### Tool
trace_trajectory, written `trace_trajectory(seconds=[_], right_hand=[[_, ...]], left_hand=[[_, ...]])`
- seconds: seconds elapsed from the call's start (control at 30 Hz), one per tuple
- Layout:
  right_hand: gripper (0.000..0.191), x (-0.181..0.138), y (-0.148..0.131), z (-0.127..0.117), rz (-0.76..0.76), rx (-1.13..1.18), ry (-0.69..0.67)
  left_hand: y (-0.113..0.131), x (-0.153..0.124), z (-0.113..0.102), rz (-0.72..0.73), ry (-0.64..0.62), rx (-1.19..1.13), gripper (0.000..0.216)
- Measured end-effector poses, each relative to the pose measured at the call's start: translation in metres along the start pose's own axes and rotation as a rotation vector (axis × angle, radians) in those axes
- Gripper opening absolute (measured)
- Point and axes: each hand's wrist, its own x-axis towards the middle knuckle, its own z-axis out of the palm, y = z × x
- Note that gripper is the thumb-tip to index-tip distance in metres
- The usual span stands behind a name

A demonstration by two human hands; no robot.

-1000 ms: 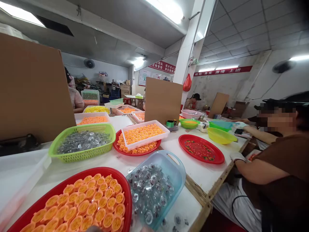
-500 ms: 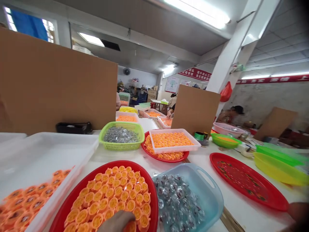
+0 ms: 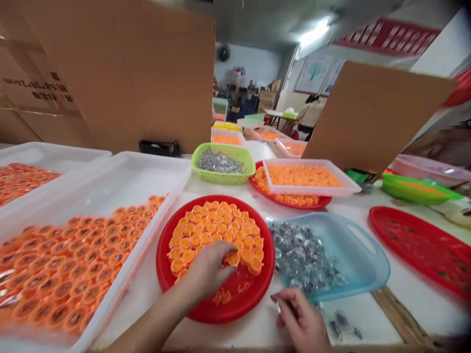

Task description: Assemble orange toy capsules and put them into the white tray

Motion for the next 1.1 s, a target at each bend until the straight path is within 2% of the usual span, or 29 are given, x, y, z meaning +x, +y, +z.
trace_trajectory(seconds=[0.17,0.27,0.37,0.47,0.57,0.67,0.73,0.83,0.93,1.0,1.1], right_hand=[[0.033,0.0,0.012,0.003,0.08,0.148,-0.006],[0.025,0.001,0.004,0.001,0.049,0.078,-0.017],[0.024,0.001,-0.004,-0.002,-0.012,0.001,-0.012],[0.025,0.001,-0.005,-0.002,-0.034,0.001,-0.004],[0.027,0.001,-0.004,-0.001,0.011,0.034,0.0],[0.022,0.001,-0.004,-0.002,0.032,0.025,-0.013],[0.021,0.001,-0.005,-0.003,0.015,-0.007,-0.032],[0.023,0.0,-0.006,-0.004,-0.021,-0.044,-0.036],[0.023,-0.001,-0.007,-0.003,-0.006,-0.044,-0.023],[0.024,-0.002,-0.008,-0.001,0.048,0.018,0.008],[0.027,-0.002,-0.01,0.0,0.119,0.121,0.056]], left_hand=[[0.004,0.0,0.0,-0.098,0.01,-0.07,0.031],[0.008,-0.004,0.0,-0.111,0.036,-0.079,0.028],[0.009,-0.006,0.001,-0.043,0.063,-0.053,0.026],[0.004,-0.006,0.003,-0.117,0.037,-0.046,0.023],[-0.002,-0.008,0.006,-0.226,-0.03,-0.238,0.025],[-0.002,-0.011,0.009,-0.197,-0.062,-0.431,0.028],[0.001,-0.013,0.01,-0.128,-0.008,-0.333,0.025],[0.003,-0.012,0.011,-0.037,0.049,-0.048,0.024],[0.001,-0.012,0.011,-0.087,0.038,0.009,0.023],[0.0,-0.013,0.012,-0.157,0.032,-0.122,0.022],[-0.003,-0.017,0.015,-0.228,-0.035,-0.602,0.027]])
